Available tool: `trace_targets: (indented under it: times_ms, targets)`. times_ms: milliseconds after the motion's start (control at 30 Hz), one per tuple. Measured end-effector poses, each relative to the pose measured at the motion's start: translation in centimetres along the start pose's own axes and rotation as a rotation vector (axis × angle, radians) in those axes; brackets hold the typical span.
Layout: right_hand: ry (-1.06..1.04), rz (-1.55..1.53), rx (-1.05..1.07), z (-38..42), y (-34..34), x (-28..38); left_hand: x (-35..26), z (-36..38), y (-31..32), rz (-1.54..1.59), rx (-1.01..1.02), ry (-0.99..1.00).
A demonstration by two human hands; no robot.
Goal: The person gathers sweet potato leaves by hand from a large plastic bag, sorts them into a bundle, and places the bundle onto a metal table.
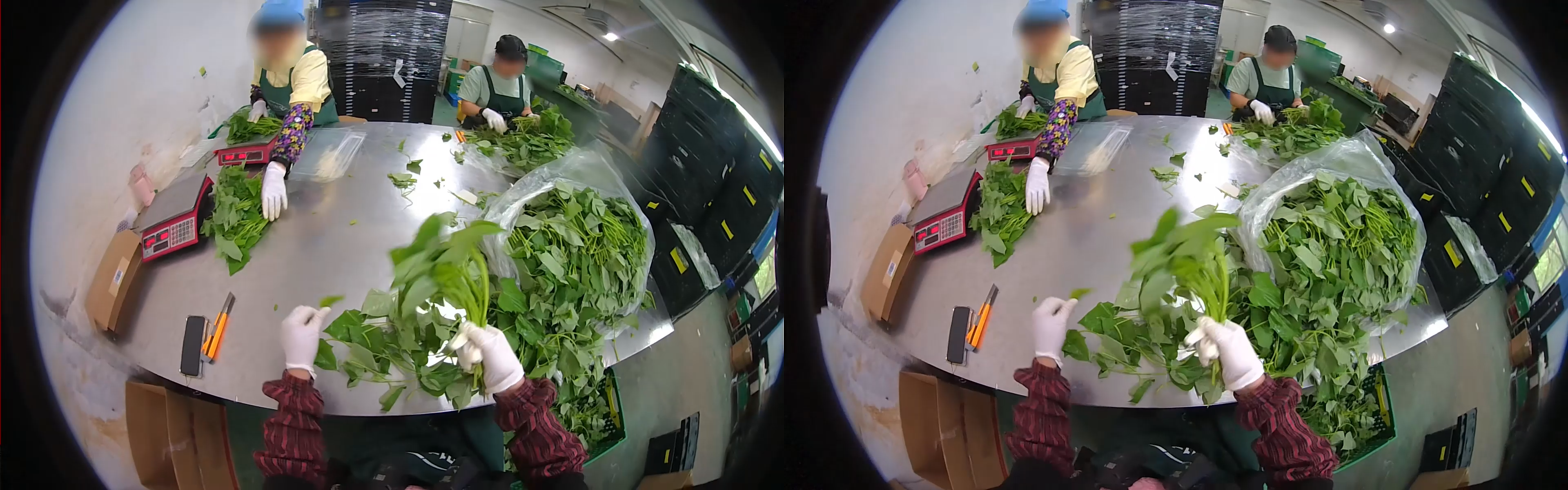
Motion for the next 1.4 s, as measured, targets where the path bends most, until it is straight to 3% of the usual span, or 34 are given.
trace_targets:
  times_ms: [67,100,167,300,433,467,533,600,633,667,733,800,867,900,933,1000,1033,1100,1133,1167,1200,1300,1333,1400]
  targets:
    - [0.014,-0.429,0.021,-0.3,0.6,0.7,0.0,1.1,1.1,0.009,0.011,0.055]
    - [0.015,-0.426,0.018,-0.5,0.4,0.8,-0.7,1.8,1.7,0.082,-0.005,0.078]
    - [0.070,-0.909,0.250,-0.8,0.7,0.8,-1.3,3.0,2.9,0.208,-0.024,0.083]
    - [0.106,-1.144,0.396,-0.9,1.2,0.9,-2.9,3.9,3.7,0.237,0.030,0.128]
    - [0.100,-1.178,0.371,-0.5,1.9,1.3,-5.0,4.3,3.5,0.152,0.063,0.235]
    - [0.087,-1.079,0.327,-0.4,1.9,1.1,-5.7,4.3,3.2,0.154,0.062,0.236]
    - [0.072,-0.979,0.284,0.2,2.6,1.8,-8.7,4.6,1.7,0.080,-0.035,0.516]
    - [0.054,0.329,-0.112,1.5,3.6,3.0,-12.3,4.8,-0.6,0.058,-0.002,0.621]
    - [-0.095,0.504,-0.057,0.9,3.6,1.5,-14.3,5.2,-1.5,0.015,0.114,0.800]
    - [-0.446,1.248,-0.094,1.0,3.8,1.2,-15.8,5.5,-2.0,-0.035,0.231,0.974]
    - [-0.635,1.463,0.097,1.3,5.1,0.7,-17.5,5.3,-1.9,-0.085,0.518,1.072]
    - [-0.751,1.460,0.229,2.6,7.0,1.6,-16.4,5.2,-0.8,-0.241,0.685,1.085]
    - [-0.701,1.453,0.246,3.5,8.3,2.4,-13.7,5.1,0.4,-0.100,0.867,0.981]
    - [-0.671,1.453,0.250,3.6,8.7,2.6,-13.1,5.0,0.6,-0.091,1.103,0.758]
    - [-0.683,1.447,0.261,3.2,8.6,2.4,-12.9,5.2,0.3,-0.155,1.166,0.591]
    - [-0.703,1.413,0.332,2.6,8.5,2.2,-11.0,5.6,0.3,0.271,1.080,0.484]
    - [-0.650,1.467,0.323,2.0,8.5,2.6,-9.9,5.0,0.2,0.270,1.073,0.477]
    - [-0.866,1.317,-0.122,1.4,7.4,4.5,-7.6,2.8,-0.3,0.028,1.077,0.409]
    - [-0.925,1.289,-0.308,0.8,5.8,5.1,-7.0,1.2,-1.3,-0.027,0.874,0.487]
    - [-0.819,1.212,-0.425,0.5,4.5,5.2,-6.0,-0.7,-2.3,-0.228,0.806,0.383]
    - [-0.710,1.130,-0.538,0.4,3.0,5.1,-5.4,-3.0,-3.3,-0.250,0.601,0.463]
    - [-0.680,1.225,-0.454,-0.7,1.1,3.1,-0.9,-11.6,-5.1,-0.639,0.184,0.556]
    - [-0.615,1.281,-0.409,-0.9,0.9,2.3,-0.3,-14.9,-5.4,-0.778,0.208,0.398]
    - [-0.597,1.309,-0.341,-1.6,1.9,0.5,0.9,-19.9,-5.7,-0.919,0.199,0.557]
Point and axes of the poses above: each hand's wrist, its own z-axis away from the middle knuckle, its own y-axis out of the palm, x = y × z, the point moved 3 cm from there along -z, towards the middle knuckle, and after that the axes turned 1 degree about y, right-handed, at the moved point
